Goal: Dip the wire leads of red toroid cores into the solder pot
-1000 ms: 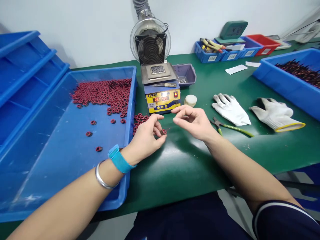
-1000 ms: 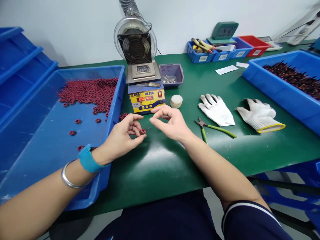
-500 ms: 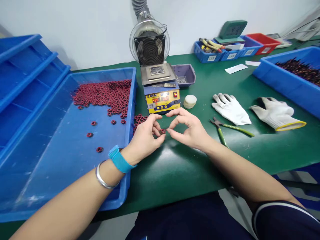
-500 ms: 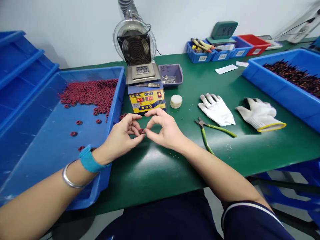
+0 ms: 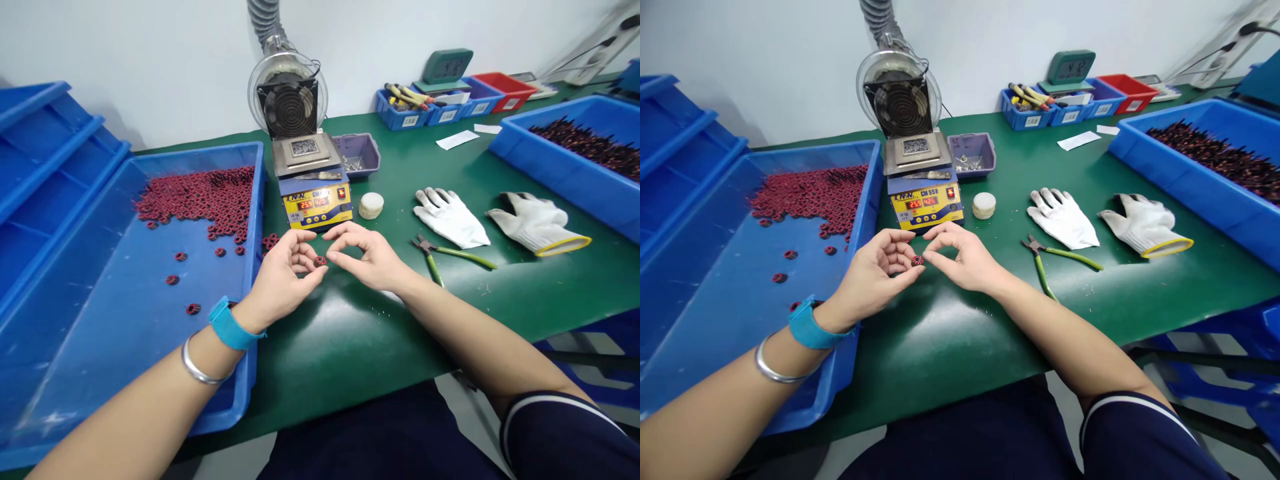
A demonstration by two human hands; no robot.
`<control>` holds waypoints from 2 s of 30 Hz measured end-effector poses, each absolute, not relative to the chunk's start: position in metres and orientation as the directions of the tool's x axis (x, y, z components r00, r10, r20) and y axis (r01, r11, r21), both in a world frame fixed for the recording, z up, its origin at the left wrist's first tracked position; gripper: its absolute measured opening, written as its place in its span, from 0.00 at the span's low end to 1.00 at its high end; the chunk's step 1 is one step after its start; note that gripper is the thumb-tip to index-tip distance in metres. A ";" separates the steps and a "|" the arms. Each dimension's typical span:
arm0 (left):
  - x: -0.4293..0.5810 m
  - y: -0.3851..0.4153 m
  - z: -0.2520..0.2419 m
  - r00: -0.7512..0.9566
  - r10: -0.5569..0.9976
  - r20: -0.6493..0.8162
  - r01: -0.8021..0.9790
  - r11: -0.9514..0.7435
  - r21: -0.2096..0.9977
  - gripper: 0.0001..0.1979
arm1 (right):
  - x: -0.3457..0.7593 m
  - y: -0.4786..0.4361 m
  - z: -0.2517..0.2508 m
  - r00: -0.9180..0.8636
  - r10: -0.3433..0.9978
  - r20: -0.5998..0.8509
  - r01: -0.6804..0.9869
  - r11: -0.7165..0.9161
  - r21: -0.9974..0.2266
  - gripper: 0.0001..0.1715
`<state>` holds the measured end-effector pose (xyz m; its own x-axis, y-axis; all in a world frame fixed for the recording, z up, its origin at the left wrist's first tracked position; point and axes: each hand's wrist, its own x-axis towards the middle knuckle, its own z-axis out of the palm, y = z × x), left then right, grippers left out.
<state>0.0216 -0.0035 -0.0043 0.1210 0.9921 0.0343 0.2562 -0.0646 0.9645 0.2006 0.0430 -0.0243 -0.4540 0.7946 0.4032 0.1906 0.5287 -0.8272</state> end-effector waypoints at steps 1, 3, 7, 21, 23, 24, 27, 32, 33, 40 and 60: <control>0.022 -0.004 -0.004 0.124 0.992 0.027 0.254 -0.058 0.966 0.22 | 0.201 0.044 -0.024 -0.441 0.799 0.409 0.169 0.522 -0.836 0.08; 0.022 -0.003 -0.005 0.113 0.994 -0.001 0.229 -0.025 0.973 0.23 | 0.204 0.048 -0.023 -0.355 0.828 0.433 0.109 0.497 -0.861 0.10; 0.022 0.002 -0.004 0.028 0.995 -0.093 0.053 0.092 0.994 0.23 | 0.205 0.049 -0.020 -0.246 0.869 0.430 0.082 0.460 -0.884 0.09; 0.023 -0.003 0.002 0.054 0.996 -0.069 0.015 0.069 0.998 0.15 | 0.176 0.016 -0.034 -0.231 0.822 0.520 0.033 0.541 -0.840 0.07; 0.019 -0.004 0.003 0.098 0.993 0.073 0.162 -0.088 0.983 0.13 | 0.177 0.018 -0.032 -0.294 0.854 0.429 -0.104 0.417 -0.903 0.08; 0.017 -0.004 0.004 0.130 0.982 0.135 0.228 -0.162 0.960 0.11 | 0.177 0.019 -0.032 -0.322 0.858 0.400 -0.150 0.370 -0.917 0.09; 0.012 -0.004 0.009 0.215 0.945 0.246 0.355 -0.310 0.882 0.11 | 0.178 0.019 -0.030 -0.363 0.854 0.371 -0.192 0.321 -0.927 0.11; 0.000 -0.009 0.032 0.374 0.918 0.136 0.430 -0.301 0.851 0.14 | 0.183 0.018 -0.023 -0.463 0.801 0.379 -0.215 0.314 -0.925 0.10; -0.003 -0.010 0.039 0.395 0.914 0.092 0.400 -0.261 0.878 0.15 | 0.185 0.018 -0.022 -0.483 0.788 0.381 -0.226 0.308 -0.924 0.10; -0.017 -0.001 0.052 0.073 0.986 0.147 0.015 -0.149 0.989 0.14 | 0.189 0.022 -0.021 -0.492 0.808 0.325 -0.251 0.225 -0.941 0.15; 0.013 -0.002 -0.011 0.472 0.881 0.025 0.623 -0.353 0.698 0.02 | 0.126 0.246 0.089 -0.312 0.842 0.440 0.769 0.496 -0.404 0.04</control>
<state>0.0133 -0.0023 -0.0109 0.4716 0.8815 0.0250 0.6232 -0.3532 0.6978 0.1256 0.2461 0.0891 -0.3119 0.8422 0.4399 0.7690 0.4957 -0.4038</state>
